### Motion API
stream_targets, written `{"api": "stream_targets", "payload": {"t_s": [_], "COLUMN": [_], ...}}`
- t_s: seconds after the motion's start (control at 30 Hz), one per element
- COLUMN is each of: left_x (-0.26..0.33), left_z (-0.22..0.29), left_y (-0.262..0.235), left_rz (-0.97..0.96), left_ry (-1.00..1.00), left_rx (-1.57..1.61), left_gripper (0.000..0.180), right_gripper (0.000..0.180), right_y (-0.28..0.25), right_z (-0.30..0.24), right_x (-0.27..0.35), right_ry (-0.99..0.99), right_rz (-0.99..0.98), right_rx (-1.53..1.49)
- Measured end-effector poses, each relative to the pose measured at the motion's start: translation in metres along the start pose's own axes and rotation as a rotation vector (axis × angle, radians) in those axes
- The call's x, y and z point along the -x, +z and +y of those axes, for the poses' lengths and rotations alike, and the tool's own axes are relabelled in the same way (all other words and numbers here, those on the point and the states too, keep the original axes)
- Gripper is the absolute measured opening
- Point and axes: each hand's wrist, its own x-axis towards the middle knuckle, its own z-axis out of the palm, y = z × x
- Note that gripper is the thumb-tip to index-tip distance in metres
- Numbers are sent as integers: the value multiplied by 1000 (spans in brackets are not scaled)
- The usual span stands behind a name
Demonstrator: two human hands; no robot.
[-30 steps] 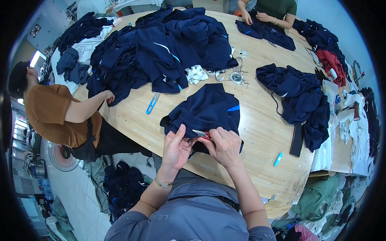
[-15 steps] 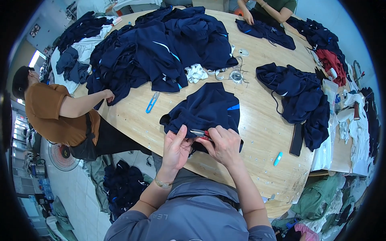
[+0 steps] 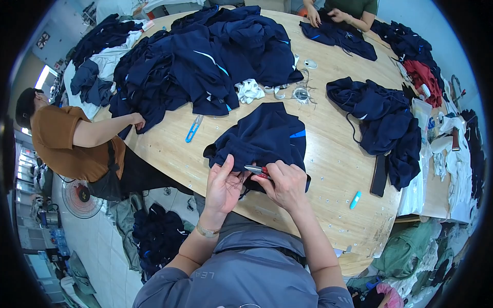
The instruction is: Trimming loose threads from navy blue garments using thread snips.
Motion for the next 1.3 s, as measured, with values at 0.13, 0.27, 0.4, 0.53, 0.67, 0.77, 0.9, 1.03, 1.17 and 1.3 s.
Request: {"api": "stream_targets", "payload": {"t_s": [0.13,0.27,0.4,0.53,0.67,0.77,0.9,1.03,1.17,1.3], "left_x": [-1,1,3,2,3,0,-2,-6,-4,-2], "left_z": [-1,-3,-2,4,4,-9,5,5,0,-1], "left_y": [-5,-6,1,9,7,-21,4,-5,-1,6], "left_rz": [-26,-80,-75,-47,-70,-199,-43,-9,-67,-20], "left_ry": [-21,-11,16,-56,-127,-83,-128,-147,-82,-67], "left_rx": [-11,-41,-59,12,25,82,4,101,22,-49], "left_gripper": [23,22,23,25,25,24,22,22,21,19], "right_gripper": [34,34,31,24,35,30,35,21,20,15], "right_y": [-1,-1,3,10,4,21,11,8,9,16], "right_z": [-3,-5,-2,-5,-28,-25,-27,-23,-20,-8], "right_x": [-2,-5,-2,7,-7,-3,7,14,-2,-4], "right_ry": [-6,-7,49,476,419,144,-100,42,446,458], "right_rz": [-12,-15,-10,89,148,178,-25,47,202,209], "right_rx": [3,-9,-114,-641,-655,-385,-452,-526,-546,-572]}}
